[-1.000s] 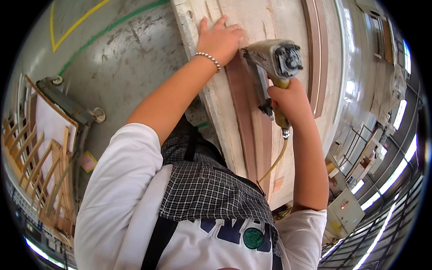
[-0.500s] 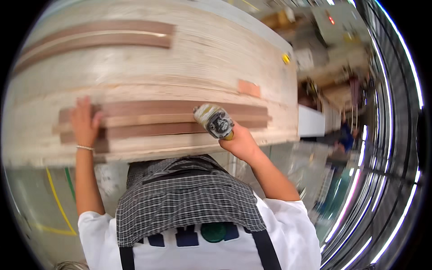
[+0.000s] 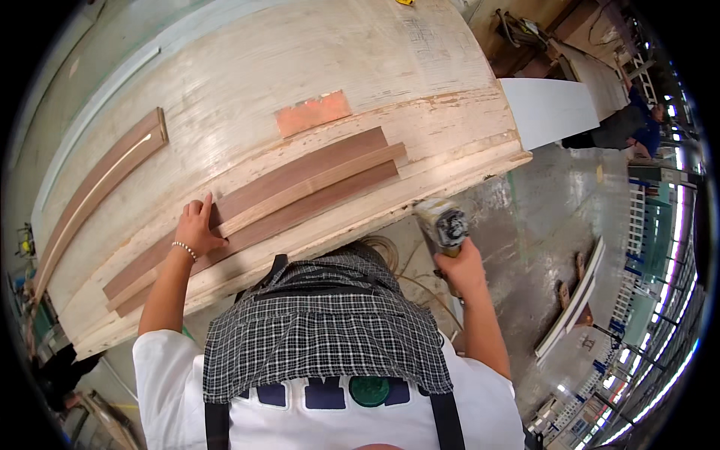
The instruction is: The person receives long wooden strips from a machine conveyor and aligns them on a large wooden panel. Using a pneumatic nail gun, the person secures several strips and a guide template onto the panel surface, ensuring proper placement by hand.
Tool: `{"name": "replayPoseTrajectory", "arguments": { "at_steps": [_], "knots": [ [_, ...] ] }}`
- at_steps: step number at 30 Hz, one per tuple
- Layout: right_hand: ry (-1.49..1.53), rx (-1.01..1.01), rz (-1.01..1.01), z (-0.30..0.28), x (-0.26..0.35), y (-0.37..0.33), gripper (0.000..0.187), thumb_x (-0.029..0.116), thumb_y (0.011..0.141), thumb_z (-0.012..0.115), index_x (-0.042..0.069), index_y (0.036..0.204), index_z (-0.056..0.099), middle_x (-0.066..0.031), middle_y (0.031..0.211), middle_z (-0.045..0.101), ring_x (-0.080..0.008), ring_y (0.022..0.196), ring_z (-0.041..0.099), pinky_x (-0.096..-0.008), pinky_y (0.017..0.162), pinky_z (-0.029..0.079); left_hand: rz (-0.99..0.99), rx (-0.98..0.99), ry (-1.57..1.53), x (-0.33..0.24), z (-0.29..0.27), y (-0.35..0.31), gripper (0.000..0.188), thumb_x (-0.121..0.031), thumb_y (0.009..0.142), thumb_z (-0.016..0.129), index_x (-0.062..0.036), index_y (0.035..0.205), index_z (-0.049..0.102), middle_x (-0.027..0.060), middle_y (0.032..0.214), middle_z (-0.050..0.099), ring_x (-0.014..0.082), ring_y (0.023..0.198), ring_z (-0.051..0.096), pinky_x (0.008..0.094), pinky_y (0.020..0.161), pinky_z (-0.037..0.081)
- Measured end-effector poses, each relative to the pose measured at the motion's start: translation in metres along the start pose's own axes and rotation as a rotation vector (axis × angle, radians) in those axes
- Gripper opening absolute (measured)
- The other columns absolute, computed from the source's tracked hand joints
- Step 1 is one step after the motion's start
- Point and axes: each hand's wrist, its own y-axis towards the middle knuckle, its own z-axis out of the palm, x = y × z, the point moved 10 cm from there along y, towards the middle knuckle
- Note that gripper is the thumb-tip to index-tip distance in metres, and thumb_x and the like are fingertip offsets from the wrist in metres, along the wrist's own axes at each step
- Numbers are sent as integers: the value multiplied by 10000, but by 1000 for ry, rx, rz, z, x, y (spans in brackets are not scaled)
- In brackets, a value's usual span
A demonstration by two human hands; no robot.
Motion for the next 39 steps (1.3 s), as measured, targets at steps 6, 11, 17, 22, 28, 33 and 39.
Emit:
{"name": "replayPoseTrajectory", "arguments": {
  "at_steps": [6,11,17,22,28,33,39],
  "knots": [
    [103,-72,38,-48,-20,31,326,116,732,676,-22,1016,597,-158,805,667,-227,658,649,-363,608,505,-56,-169,96,-16,-44,20,1076,-346,506,911,-72,1422,417,160,1232,520,332,1158,483,402,1027,410],
    [210,-52,9,-40,-9,35,287,120,742,712,-21,963,596,-118,771,660,-188,638,629,-338,603,505,-22,-224,104,-22,-57,48,983,-360,538,896,-105,1377,452,139,1308,503,329,1224,460,405,1046,402],
    [156,4,-61,-18,12,18,369,115,727,738,0,1046,593,-109,864,676,-187,722,644,-336,661,515,-135,212,-124,-12,-27,58,1004,-407,600,877,-184,1438,371,143,1363,486,370,1252,477,461,1064,394],
    [191,-4,-36,-20,11,9,364,92,736,724,-13,1053,580,-98,843,668,-170,697,629,-321,636,505,-37,69,-1,-24,-35,59,1127,-383,596,877,-191,1517,257,155,1324,499,358,1247,474,465,1072,370],
    [265,-64,32,-28,-8,10,255,29,768,699,16,977,555,-32,706,586,-126,539,548,-289,500,437,57,59,-12,-26,-14,48,1168,-392,606,880,-167,1537,213,151,1340,481,355,1321,404,479,1104,318],
    [310,-28,18,-19,-14,15,275,34,779,686,28,1015,544,-39,750,583,-127,543,543,-285,501,441,24,79,2,-17,-9,42,992,-398,644,858,-141,1465,363,128,1384,461,335,1328,402,461,1074,380],
    [157,-12,-70,-26,-7,31,283,88,774,721,-10,988,564,-63,772,616,-150,623,581,-314,579,483,-36,69,50,-9,-3,43,861,-467,673,827,-150,1383,456,102,1369,488,312,1306,440,442,1044,415]
  ]
}}
